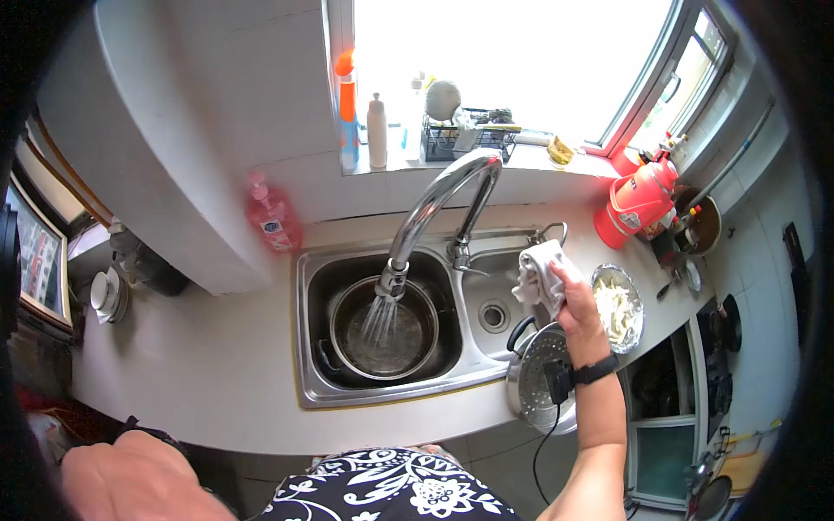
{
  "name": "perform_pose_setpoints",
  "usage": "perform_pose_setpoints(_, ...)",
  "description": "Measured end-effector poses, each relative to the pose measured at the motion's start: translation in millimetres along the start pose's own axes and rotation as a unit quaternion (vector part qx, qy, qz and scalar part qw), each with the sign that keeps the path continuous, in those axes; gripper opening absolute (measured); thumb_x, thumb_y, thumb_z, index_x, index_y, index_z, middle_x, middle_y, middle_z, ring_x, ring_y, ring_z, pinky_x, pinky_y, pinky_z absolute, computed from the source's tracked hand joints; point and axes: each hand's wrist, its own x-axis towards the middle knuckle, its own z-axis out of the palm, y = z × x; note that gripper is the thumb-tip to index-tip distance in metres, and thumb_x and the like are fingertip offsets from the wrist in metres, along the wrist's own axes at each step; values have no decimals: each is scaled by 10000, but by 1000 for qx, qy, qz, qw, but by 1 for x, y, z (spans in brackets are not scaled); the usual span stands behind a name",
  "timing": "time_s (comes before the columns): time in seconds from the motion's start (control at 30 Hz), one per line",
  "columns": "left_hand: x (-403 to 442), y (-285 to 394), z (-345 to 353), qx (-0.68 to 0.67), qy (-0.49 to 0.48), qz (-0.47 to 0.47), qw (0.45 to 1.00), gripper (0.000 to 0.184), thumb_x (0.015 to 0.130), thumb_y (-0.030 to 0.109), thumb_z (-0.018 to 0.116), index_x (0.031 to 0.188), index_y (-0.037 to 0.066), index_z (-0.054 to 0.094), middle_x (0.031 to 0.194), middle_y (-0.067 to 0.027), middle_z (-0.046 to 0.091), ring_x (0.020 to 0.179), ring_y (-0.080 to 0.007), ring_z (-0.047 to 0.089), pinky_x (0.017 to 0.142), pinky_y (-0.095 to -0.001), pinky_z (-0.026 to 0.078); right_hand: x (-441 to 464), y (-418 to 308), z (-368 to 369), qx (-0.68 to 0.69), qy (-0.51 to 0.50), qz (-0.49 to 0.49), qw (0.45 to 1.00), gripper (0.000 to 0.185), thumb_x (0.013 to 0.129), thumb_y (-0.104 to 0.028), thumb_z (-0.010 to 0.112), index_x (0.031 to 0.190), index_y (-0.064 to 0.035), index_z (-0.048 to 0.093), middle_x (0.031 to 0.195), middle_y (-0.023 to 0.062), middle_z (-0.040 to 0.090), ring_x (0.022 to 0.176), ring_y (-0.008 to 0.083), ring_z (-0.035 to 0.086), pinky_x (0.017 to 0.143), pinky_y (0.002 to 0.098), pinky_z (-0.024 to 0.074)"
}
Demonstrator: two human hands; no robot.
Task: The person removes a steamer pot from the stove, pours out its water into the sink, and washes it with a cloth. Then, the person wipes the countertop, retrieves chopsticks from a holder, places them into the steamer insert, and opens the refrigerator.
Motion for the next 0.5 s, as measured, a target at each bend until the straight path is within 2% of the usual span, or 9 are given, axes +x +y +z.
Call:
perform_pose_setpoints(0.13, 14, -4, 11, 7, 36, -3, 999, 211, 794, 54, 667, 634, 10, 536, 667, -153, 617, 503, -212, 534, 478, -293, 444, 49, -16, -16, -24, 2, -34, 999, 293, 920, -130, 560, 1188, -11, 561, 1033, 114, 675, 895, 219, 676, 794, 361, 567)
perform_pose_setpoints(0.23, 25, -6, 18, 16, 56, -13, 998, 257, 780, 29, 657, 569, 15, 513, 612, -154, 612, 444, -208, 510, 430, -281, 424, 76, -38, -21, 34, -33, -62, 997, 292, 928, -125, 541, 1188, 6, 561, 1044, 122, 674, 922, 231, 672, 837, 368, 555)
perform_pose_setpoints(0.33, 38, -15, 10, 12, 65, -9, 998, 239, 787, 34, 657, 588, 16, 527, 619, -151, 614, 449, -206, 510, 433, -281, 424, 117, -54, -32, 72, -60, -106, 990, 304, 941, -116, 507, 1204, 30, 547, 1071, 137, 666, 962, 246, 662, 904, 373, 528)
perform_pose_setpoints(0.5, 56, -21, -8, 13, 88, -13, 996, 209, 799, 41, 657, 620, 19, 551, 632, -145, 617, 458, -203, 508, 439, -280, 424, 210, -50, -71, 55, -16, -47, 997, 329, 922, -71, 470, 1225, 44, 526, 1113, 160, 651, 988, 277, 656, 886, 400, 541)
